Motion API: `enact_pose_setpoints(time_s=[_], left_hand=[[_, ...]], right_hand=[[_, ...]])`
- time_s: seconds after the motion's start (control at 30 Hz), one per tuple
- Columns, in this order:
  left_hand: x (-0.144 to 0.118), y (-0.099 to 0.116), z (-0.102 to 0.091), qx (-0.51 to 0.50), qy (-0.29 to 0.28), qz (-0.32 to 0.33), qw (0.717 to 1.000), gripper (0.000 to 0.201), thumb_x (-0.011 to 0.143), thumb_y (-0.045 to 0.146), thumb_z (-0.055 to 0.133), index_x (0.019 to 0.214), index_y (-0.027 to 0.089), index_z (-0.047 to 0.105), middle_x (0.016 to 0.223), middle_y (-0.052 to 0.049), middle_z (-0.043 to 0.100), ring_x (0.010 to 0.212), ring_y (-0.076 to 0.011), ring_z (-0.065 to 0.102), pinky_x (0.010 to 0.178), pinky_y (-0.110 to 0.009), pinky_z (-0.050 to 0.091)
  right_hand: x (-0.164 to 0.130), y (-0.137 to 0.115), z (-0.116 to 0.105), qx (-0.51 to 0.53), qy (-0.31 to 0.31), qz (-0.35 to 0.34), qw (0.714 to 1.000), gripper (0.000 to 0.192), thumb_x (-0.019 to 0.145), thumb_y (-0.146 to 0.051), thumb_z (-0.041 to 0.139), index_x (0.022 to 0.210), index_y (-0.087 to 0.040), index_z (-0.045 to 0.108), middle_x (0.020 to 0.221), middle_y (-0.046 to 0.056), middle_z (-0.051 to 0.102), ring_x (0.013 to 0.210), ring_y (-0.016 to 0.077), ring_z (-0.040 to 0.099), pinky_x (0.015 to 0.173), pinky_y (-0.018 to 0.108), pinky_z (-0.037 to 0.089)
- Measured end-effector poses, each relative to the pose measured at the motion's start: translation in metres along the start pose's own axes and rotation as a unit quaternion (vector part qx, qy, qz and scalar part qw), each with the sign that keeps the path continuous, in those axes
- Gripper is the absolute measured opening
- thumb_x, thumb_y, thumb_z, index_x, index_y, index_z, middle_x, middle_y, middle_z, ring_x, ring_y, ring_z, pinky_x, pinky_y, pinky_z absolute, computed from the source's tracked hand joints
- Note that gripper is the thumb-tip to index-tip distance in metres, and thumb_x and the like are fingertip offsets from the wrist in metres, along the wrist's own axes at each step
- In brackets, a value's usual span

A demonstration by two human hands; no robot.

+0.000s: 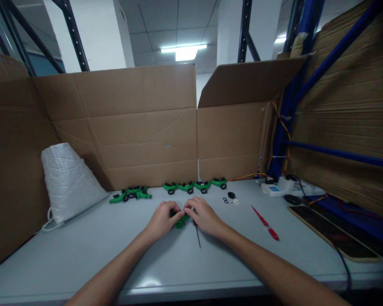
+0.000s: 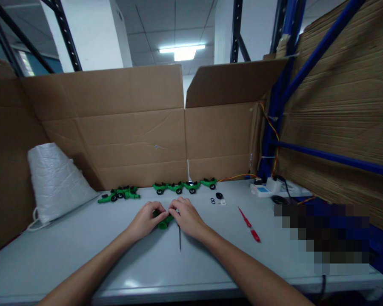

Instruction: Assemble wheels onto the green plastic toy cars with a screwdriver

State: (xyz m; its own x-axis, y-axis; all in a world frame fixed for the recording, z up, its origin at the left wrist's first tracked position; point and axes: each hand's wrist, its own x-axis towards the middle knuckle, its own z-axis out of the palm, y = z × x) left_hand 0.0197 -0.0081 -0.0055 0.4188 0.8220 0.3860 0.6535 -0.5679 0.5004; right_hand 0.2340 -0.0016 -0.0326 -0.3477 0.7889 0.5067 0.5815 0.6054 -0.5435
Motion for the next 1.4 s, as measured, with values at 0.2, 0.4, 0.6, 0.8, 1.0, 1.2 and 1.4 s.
enact_pose_setpoints(time_s=[0.2,0.4,0.6,0.8,1.0,1.2,1.4], left_hand=[[0.0010,0.0002,0.0000,0.008,-0.001,-0.001,1.000,0.026,0.100,0.043,0.066,0.089,0.021,0.075,0.091,-0.005,0.077,0.092,-0.0254,0.064,0.082,-0.033,0.043],[0.0004,0.0022,-0.0007,0.011,-0.002,-0.006,1.000,0.026,0.100,0.044,0.066,0.089,0.021,0.074,0.091,-0.005,0.077,0.092,-0.0254,0.063,0.081,-0.034,0.043],[0.0001,0.0014,-0.0001,0.023,0.001,0.005,1.000,0.030,0.101,0.046,0.064,0.088,0.021,0.074,0.091,-0.006,0.077,0.092,-0.0255,0.065,0.081,-0.033,0.044],[0.0009,0.0011,-0.0002,0.023,0.001,0.010,1.000,0.030,0.101,0.046,0.065,0.087,0.021,0.075,0.091,-0.006,0.078,0.092,-0.0253,0.066,0.082,-0.033,0.046],[0.0007,-0.0007,0.0003,0.018,0.003,0.013,1.000,0.033,0.101,0.049,0.063,0.088,0.021,0.075,0.092,-0.007,0.077,0.091,-0.0249,0.065,0.082,-0.033,0.045],[0.0000,-0.0009,0.0001,0.030,0.005,0.015,0.999,0.032,0.102,0.048,0.064,0.088,0.021,0.074,0.092,-0.006,0.077,0.091,-0.0246,0.066,0.081,-0.033,0.045],[-0.0003,-0.0004,-0.0002,0.027,0.006,0.017,0.999,0.031,0.101,0.048,0.064,0.088,0.021,0.074,0.091,-0.006,0.077,0.092,-0.0248,0.066,0.083,-0.034,0.046]], right_hand=[[-0.0003,0.0001,0.0001,-0.002,-0.003,-0.002,1.000,0.011,0.105,-0.019,0.062,0.097,-0.022,0.069,0.101,0.004,0.066,0.103,0.0236,0.058,0.093,0.036,0.043],[-0.0005,-0.0004,-0.0003,-0.002,-0.006,0.000,1.000,0.011,0.105,-0.019,0.062,0.097,-0.022,0.069,0.100,0.004,0.066,0.102,0.0232,0.058,0.092,0.035,0.042],[-0.0003,-0.0004,-0.0004,-0.002,-0.006,-0.007,1.000,0.012,0.105,-0.018,0.062,0.096,-0.022,0.068,0.100,0.004,0.066,0.102,0.0234,0.058,0.093,0.036,0.042],[0.0000,-0.0004,-0.0003,-0.004,-0.007,-0.008,1.000,0.013,0.105,-0.018,0.061,0.097,-0.022,0.069,0.100,0.005,0.067,0.102,0.0236,0.058,0.093,0.037,0.043],[0.0003,-0.0013,0.0005,-0.006,-0.005,-0.008,1.000,0.011,0.105,-0.018,0.062,0.096,-0.021,0.068,0.099,0.004,0.068,0.102,0.0234,0.058,0.092,0.036,0.043],[0.0001,-0.0018,-0.0005,-0.005,-0.004,-0.012,1.000,0.012,0.105,-0.018,0.062,0.095,-0.022,0.068,0.098,0.004,0.067,0.101,0.0232,0.058,0.092,0.036,0.042],[-0.0002,-0.0034,-0.0013,-0.011,-0.003,-0.015,1.000,0.013,0.105,-0.018,0.060,0.095,-0.022,0.068,0.097,0.004,0.067,0.099,0.0233,0.057,0.091,0.036,0.042]])
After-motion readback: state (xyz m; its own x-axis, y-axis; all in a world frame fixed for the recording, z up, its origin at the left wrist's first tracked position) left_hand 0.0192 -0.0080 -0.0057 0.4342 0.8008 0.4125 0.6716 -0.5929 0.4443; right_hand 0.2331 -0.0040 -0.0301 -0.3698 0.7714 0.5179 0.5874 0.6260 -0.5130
